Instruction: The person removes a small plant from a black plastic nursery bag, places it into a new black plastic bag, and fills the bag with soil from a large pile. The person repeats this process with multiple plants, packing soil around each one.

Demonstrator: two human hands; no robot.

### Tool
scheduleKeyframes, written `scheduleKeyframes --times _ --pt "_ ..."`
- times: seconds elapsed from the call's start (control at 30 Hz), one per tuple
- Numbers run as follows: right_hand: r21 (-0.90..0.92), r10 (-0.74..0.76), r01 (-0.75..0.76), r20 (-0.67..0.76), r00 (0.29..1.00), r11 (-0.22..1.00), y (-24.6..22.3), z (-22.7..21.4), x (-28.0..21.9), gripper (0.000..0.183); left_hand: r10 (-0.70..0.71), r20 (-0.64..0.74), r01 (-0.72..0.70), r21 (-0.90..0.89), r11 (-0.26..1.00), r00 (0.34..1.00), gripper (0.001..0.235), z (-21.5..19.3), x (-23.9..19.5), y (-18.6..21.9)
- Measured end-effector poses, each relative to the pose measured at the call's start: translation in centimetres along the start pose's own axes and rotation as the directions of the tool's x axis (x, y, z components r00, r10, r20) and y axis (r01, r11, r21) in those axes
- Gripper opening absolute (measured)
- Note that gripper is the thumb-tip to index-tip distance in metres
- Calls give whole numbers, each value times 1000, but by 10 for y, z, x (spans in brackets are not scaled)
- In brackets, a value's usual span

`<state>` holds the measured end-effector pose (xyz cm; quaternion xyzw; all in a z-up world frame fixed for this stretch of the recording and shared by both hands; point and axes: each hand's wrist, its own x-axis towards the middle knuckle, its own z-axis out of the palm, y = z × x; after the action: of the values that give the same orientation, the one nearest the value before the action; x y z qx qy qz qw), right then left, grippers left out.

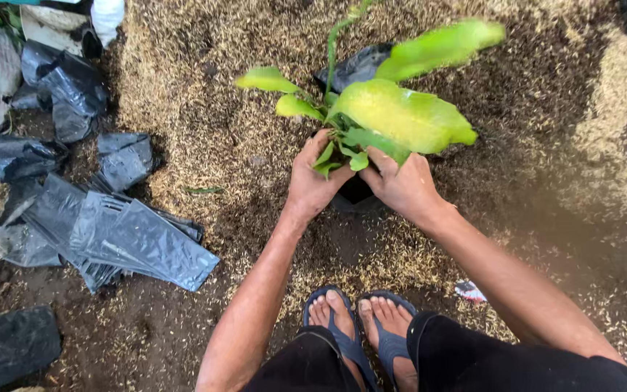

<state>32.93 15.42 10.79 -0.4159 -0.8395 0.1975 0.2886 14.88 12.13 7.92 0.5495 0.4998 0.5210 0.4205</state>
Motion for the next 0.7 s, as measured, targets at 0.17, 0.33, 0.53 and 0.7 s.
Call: scheduleKeyframes --times 0.17,0.33,0.53,0.7 --pt "49 66 -76 185 981 996 7 -17 8 37 -79 1 79 -17 997 997 40 -3 2 5" --pt "53 3 -1 -54 999 999 54 -34 50 32 -165 -26 166 14 986 986 41 -6 2 1" --pt "279 139 -107 -96 986 954 115 19 110 61 -118 -55 127 199 972 991 42 -4 0 3" --pt "490 37 -13 -39 999 871 88 29 142 56 -23 -140 59 260 964 990 39 3 5 15"
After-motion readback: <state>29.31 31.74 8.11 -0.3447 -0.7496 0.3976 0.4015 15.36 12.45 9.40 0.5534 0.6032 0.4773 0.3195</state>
